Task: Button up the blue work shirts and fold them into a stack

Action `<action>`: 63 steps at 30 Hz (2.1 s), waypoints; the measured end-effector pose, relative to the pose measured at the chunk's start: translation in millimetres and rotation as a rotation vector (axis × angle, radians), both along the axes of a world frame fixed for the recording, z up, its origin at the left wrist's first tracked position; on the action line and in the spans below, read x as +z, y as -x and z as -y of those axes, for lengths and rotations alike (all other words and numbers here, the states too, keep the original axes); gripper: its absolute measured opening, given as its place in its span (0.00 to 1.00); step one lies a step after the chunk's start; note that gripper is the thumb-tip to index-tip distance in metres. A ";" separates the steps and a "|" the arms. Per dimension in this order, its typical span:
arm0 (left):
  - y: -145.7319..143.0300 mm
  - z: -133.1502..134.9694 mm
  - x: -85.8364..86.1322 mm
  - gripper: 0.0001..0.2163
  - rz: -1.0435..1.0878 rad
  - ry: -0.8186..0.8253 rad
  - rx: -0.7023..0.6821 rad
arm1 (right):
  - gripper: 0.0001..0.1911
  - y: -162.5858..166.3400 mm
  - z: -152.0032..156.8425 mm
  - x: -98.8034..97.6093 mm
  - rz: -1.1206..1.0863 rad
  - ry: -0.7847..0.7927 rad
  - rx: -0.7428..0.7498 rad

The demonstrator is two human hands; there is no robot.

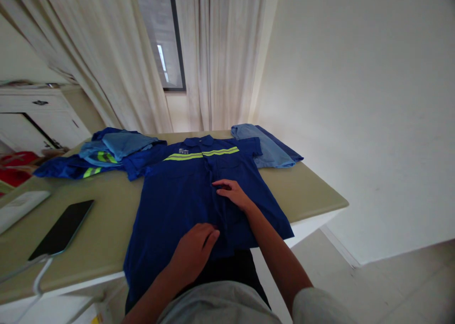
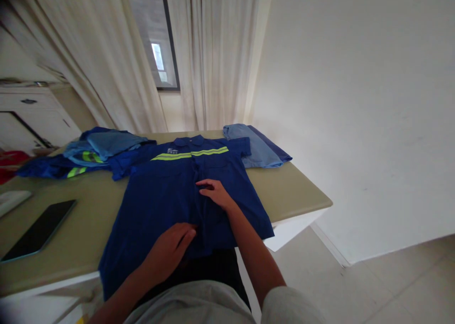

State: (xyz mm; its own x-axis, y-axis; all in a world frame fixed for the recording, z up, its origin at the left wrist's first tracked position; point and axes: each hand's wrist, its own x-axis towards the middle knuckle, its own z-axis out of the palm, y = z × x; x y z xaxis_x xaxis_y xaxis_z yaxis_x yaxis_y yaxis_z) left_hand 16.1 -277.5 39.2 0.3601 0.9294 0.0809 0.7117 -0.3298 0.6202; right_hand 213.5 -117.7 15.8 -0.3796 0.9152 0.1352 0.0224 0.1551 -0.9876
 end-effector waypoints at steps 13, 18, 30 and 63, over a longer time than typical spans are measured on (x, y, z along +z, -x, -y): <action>5.2 -95.9 -17.5 0.20 0.621 0.468 0.157 | 0.08 1.8 -3.2 -0.6 0.020 -0.150 -0.058; 10.7 -95.8 -16.3 0.17 0.612 0.456 0.089 | 0.10 1.2 -2.3 2.8 0.106 -0.168 -0.042; -15.8 -68.9 -17.2 0.14 0.670 0.541 -0.006 | 0.07 1.2 -0.8 4.6 0.052 -0.183 -0.134; 11.4 -133.8 1.2 0.03 -0.112 0.059 -0.314 | 0.07 -0.7 -3.5 0.2 0.226 -0.247 -0.143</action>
